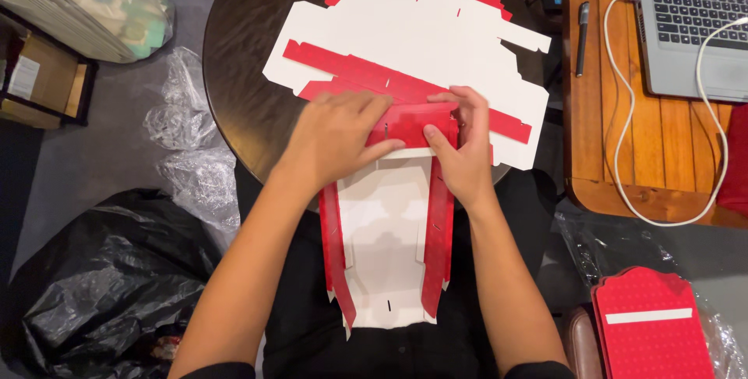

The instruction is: The person folds a flat red and white cardboard sheet into a rectangular box by creasing the sides and tucking the flaps into slots. The person then places the finished box on a nearby chair.

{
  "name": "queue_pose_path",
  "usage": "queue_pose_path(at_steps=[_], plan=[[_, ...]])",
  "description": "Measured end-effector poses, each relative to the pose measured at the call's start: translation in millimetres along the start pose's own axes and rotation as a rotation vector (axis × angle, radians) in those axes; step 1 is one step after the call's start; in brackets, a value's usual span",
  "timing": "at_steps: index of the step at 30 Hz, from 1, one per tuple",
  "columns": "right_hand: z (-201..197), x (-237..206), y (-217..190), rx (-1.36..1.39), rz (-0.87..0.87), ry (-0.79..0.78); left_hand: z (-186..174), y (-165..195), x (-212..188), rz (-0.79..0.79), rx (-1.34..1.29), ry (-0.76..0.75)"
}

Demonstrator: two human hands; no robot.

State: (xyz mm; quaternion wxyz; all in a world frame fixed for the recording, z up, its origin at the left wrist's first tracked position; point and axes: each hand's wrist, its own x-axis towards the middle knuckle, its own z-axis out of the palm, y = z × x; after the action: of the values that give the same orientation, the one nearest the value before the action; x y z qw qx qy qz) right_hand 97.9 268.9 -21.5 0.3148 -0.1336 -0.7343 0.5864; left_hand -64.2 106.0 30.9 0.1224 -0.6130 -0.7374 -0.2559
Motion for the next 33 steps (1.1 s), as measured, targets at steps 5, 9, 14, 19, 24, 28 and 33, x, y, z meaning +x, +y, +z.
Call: queue_pose_path(at_steps=[5,9,14,19,24,28,33], plan=[[0.0,-19.4,19.2,0.047,0.092,-0.003,5.2,-1.9,-3.1,-0.015,-0.025,0.011],[-5.2,-39.9,21.8,0.183,0.160,-0.005,4.2,-1.2,-8.0,-0.013,-0.036,0.005],[-5.8,-53.9,-2.3,0.148,0.277,0.034,-7.5,5.5,-14.1,0.078,-0.096,0.106],[0.3,-67.0,-25.6,0.273,0.186,0.011,-16.6,10.0,-19.5,0.110,-0.109,0.118],[3.1,-65.0,-28.0,0.289,0.175,0.025,-17.4,10.4,-20.7,0.113,-0.116,0.115],[3.2,-57.5,-29.5,0.158,0.117,0.069,-13.6,13.1,-20.6,0.102,-0.067,0.105],[2.9,-48.6,-38.4,-0.327,0.145,0.169,-10.8,21.0,-18.2,0.064,0.007,0.060]])
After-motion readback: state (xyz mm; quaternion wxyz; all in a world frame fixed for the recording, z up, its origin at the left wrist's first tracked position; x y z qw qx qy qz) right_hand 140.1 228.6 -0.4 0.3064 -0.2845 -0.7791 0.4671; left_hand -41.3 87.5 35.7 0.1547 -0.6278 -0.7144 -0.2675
